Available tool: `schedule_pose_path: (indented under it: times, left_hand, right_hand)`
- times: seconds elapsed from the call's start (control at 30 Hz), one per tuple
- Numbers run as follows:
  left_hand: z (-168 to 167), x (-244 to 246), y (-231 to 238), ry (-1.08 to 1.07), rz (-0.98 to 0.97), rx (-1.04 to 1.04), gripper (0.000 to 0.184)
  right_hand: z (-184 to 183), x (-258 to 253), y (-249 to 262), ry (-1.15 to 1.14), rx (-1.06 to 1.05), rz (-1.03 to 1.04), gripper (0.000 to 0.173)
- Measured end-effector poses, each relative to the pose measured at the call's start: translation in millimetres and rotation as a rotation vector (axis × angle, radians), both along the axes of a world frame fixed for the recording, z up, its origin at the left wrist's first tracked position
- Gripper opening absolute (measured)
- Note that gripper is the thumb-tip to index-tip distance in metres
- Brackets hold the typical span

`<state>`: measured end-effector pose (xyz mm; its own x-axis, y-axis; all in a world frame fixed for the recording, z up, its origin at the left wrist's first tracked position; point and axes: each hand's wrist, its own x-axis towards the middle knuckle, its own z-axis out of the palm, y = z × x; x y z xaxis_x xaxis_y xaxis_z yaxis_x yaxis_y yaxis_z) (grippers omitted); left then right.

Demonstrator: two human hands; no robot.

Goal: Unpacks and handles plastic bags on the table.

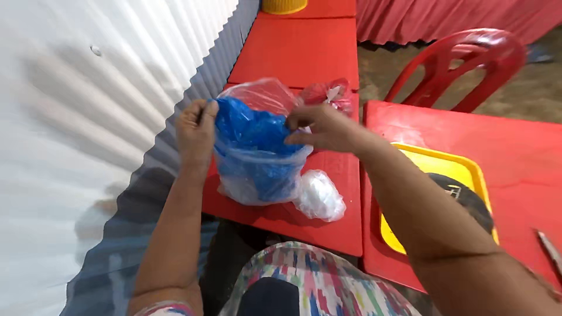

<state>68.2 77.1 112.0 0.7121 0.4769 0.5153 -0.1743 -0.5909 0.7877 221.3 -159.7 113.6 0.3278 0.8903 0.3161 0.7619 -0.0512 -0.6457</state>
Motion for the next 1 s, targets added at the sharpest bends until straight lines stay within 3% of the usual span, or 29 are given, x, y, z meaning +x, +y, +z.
schedule_pose_path:
  times: [0.07,0.13,0.17,0.23,0.27,0.37,0.47,0.53,0.6,0.7,0.77,0.83,0.87,0.93,1.0]
  left_hand:
    - [4,-3,-5,-0.181,-0.135,-0.031,0.018]
    - [-1,0,-11,-0.203,-0.251,-0.054,0.022]
    - [-3,1,-11,-0.199,-0.279,-0.052,0.022]
    - [0,2,-8,-0.218,-0.29,-0.021,0.021]
    - [0,2,-7,-0.232,-0.278,-0.01,0.021]
    - [-8,-3,-4,-0.188,-0.195,-0.012,0.018]
    - [-7,-5,-1,-0.145,-0.083,-0.026,0.019]
    - [3,-11,-2,-0.143,-0.081,0.029,0.022]
    - [3,-13,-11,-0.108,-0.153,0.068,0.038]
    - [-4,-14,-18,-0.105,-0.171,0.131,0.09]
    - [5,-15,-22,-0.062,-0.135,0.254,0.11]
    - [-1,-7,-21,-0.087,-0.158,0.28,0.115]
    - [-5,-3,-20,-0.115,-0.164,0.25,0.113]
    - [0,-4,-20,-0.176,-0.129,0.196,0.112]
    - [8,-11,-25,-0.163,-0.112,0.255,0.112]
  right_hand:
    - [12,2,-6,0.146,0.224,-0.053,0.033]
    - [6,-2,5,0.14,0.136,-0.054,0.054]
    - [-5,-4,15,0.118,0.056,-0.011,0.054]
    - [-20,0,26,0.037,-0.013,0.017,0.018]
    - [-17,3,25,-0.009,-0.001,-0.027,0.01]
    - [-2,3,19,-0.154,0.211,-0.266,0.014]
    - [-3,0,25,-0.232,0.118,-0.171,0.015]
    - [12,1,22,-0.269,0.244,-0.244,0.017]
    - [25,4,22,-0.313,0.44,-0.309,0.017]
    - [14,1,30,-0.285,0.164,-0.139,0.017]
    - [19,3,28,-0.285,0.215,-0.148,0.018]
    - [32,4,25,-0.307,0.423,-0.233,0.019]
    - [33,2,25,-0.324,0.427,-0.235,0.018]
    - [29,-1,28,-0.326,0.234,-0.15,0.017]
    - [30,1,26,-0.335,0.268,-0.16,0.019]
